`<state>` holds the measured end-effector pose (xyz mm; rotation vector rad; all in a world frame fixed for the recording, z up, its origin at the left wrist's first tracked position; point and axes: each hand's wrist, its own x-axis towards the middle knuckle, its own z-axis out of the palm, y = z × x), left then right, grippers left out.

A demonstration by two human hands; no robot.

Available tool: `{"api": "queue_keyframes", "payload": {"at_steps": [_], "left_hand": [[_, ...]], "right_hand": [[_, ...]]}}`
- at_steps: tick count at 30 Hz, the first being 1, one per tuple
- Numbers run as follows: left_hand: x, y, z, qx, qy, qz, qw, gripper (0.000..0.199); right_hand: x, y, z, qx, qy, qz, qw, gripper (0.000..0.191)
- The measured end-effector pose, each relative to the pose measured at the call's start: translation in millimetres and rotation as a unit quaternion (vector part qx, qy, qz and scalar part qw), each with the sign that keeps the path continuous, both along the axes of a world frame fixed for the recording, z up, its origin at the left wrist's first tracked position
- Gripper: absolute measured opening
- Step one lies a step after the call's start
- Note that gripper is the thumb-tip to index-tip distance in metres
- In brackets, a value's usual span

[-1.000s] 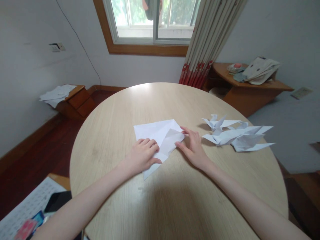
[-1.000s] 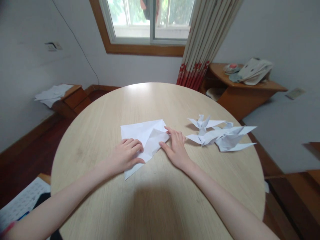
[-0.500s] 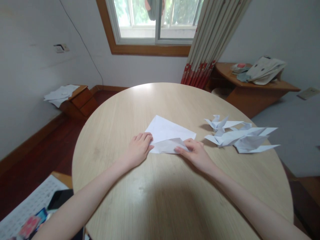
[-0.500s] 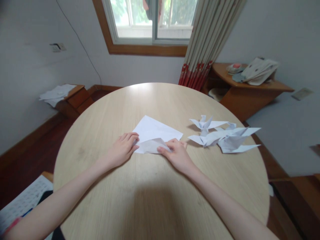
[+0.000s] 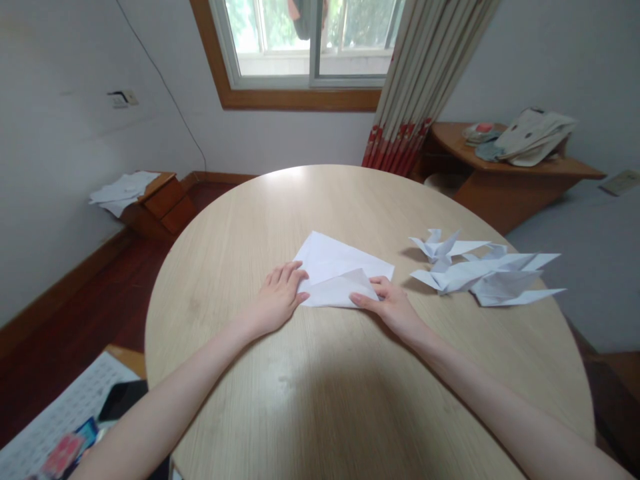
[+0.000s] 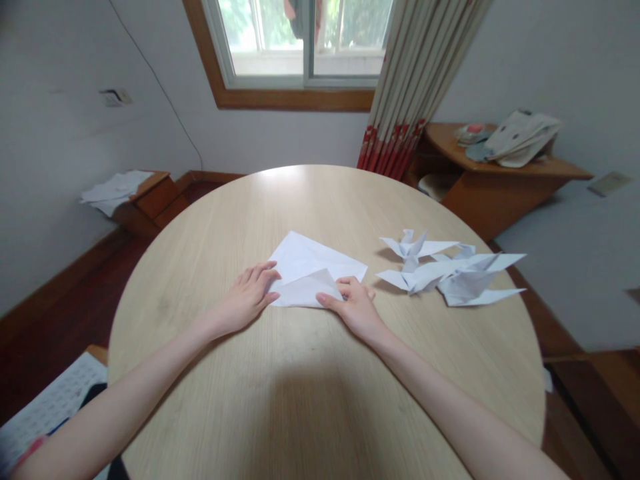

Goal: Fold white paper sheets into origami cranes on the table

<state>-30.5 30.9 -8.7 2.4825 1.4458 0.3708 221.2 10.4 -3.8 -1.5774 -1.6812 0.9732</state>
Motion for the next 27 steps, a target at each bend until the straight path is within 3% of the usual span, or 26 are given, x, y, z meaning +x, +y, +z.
{"api": "queue_keyframes", "payload": {"at_steps": [8, 14, 20, 23, 27], "left_hand": [[0, -1, -0.9, 0.039, 0.011, -0.025, 0.999, 0.021], [5, -5, 1.9, 0.096, 0.02, -0.052, 0.994, 0.018], [8, -7, 10.7, 0.115, -0.02, -0.059, 0.991, 0.038], [7, -8, 14.0, 0.117, -0.035, -0.067, 0.99, 0.028], [7, -7, 12.4, 0.091, -0.047, -0.121, 0.987, 0.013]], "right_hand": [[3, 2, 1.8, -0.014, -0.001, -0.001, 1.0, 0.028], [-1, 1, -0.7, 0.025, -0.056, -0.023, 0.998, 0.031], [-4, 0, -5.0, 0.076, -0.074, -0.011, 0.994, 0.027], [-5, -1, -6.0, 0.096, -0.074, 0.005, 0.993, 0.022], [-5, -2, -6.9, 0.117, -0.064, 0.024, 0.991, 0.019]]}}
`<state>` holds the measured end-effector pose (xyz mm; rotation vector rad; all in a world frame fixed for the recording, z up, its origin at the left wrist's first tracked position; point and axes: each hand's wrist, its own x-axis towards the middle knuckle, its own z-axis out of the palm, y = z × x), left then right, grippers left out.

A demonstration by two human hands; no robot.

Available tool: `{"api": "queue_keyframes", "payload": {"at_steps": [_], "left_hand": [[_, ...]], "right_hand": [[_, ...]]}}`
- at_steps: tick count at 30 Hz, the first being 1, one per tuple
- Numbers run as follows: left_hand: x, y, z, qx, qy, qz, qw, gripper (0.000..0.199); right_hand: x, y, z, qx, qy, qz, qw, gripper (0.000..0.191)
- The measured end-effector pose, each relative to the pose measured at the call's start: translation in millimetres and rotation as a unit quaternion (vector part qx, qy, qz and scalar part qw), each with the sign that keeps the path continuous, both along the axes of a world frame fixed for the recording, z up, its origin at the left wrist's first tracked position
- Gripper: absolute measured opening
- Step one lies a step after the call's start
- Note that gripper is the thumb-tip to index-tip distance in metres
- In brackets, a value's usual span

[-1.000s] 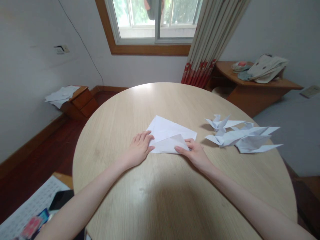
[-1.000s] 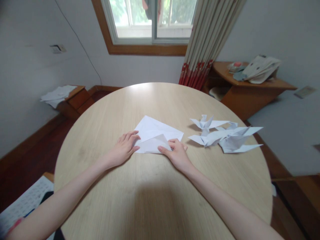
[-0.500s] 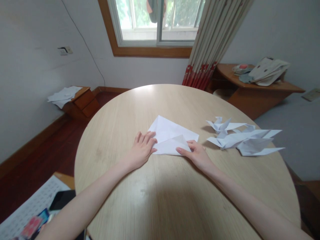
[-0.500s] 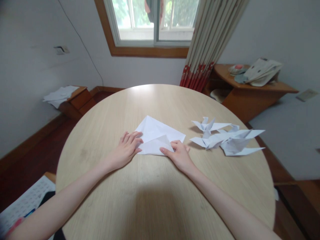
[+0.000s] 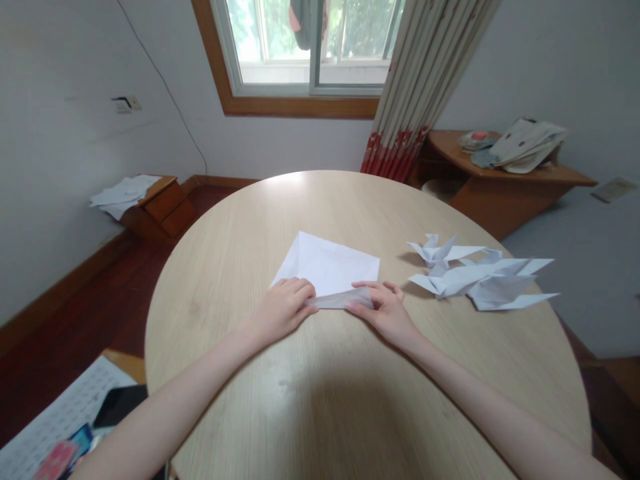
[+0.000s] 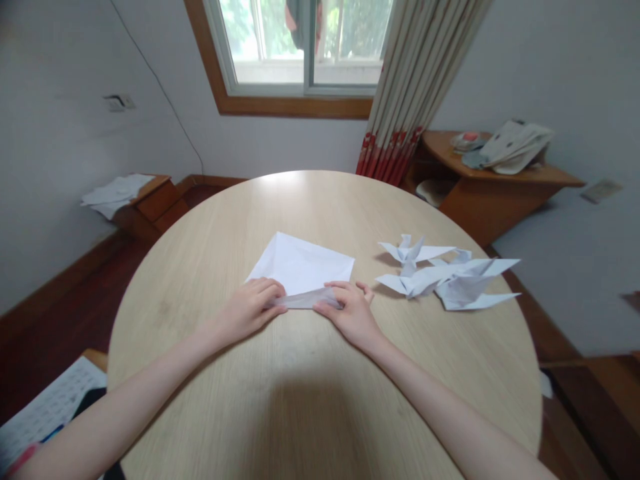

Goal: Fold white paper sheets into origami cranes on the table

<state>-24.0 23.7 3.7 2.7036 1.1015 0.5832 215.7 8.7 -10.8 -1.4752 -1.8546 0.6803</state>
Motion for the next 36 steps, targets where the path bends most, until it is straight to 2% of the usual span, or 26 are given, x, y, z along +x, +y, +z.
{"api": "queue_keyframes", "payload": {"at_steps": [5, 10, 13, 16, 19, 21, 24, 30, 33, 36], "left_hand": [[-2, 1, -6.4, -0.018, -0.042, -0.07, 0.996, 0.021], [-3, 0, -3.6, -0.038, 0.0, -0.072, 0.997, 0.026], [-2, -2, 1.5, -0.035, 0.048, -0.062, 0.996, 0.027], [1, -5, 2.9, -0.037, 0.086, -0.045, 0.995, 0.032], [3, -8, -1.4, -0.035, 0.097, -0.024, 0.994, 0.037], [5, -9, -5.0, -0.032, 0.1, -0.017, 0.994, 0.04], [6, -10, -7.7, -0.029, 0.111, -0.015, 0.993, 0.042], [3, -11, -3.3, -0.011, 0.142, -0.025, 0.989, 0.04], [1, -11, 1.1, 0.004, 0.144, -0.023, 0.989, 0.04], [-2, -12, 6.6, 0.025, 0.134, -0.002, 0.991, 0.036]], "right_hand": [[0, -1, -4.9, 0.037, -0.012, 0.04, 0.998, 0.015], [5, 1, -7.7, 0.093, -0.078, 0.054, 0.991, 0.019], [10, -2, 3.5, 0.138, -0.158, 0.08, 0.974, 0.028], [12, -10, 20.4, 0.161, -0.224, 0.162, 0.948, 0.041], [8, -22, 29.1, 0.169, -0.24, 0.21, 0.933, 0.033], [3, -28, 26.8, 0.182, -0.257, 0.211, 0.925, 0.032], [-5, -33, 16.2, 0.233, -0.306, 0.21, 0.899, 0.032], [-11, -33, 3.3, 0.28, -0.392, 0.192, 0.855, 0.042], [-12, -33, 3.8, 0.291, -0.384, 0.186, 0.856, 0.04], [-14, -32, 5.6, 0.279, -0.351, 0.172, 0.877, 0.035]]}}
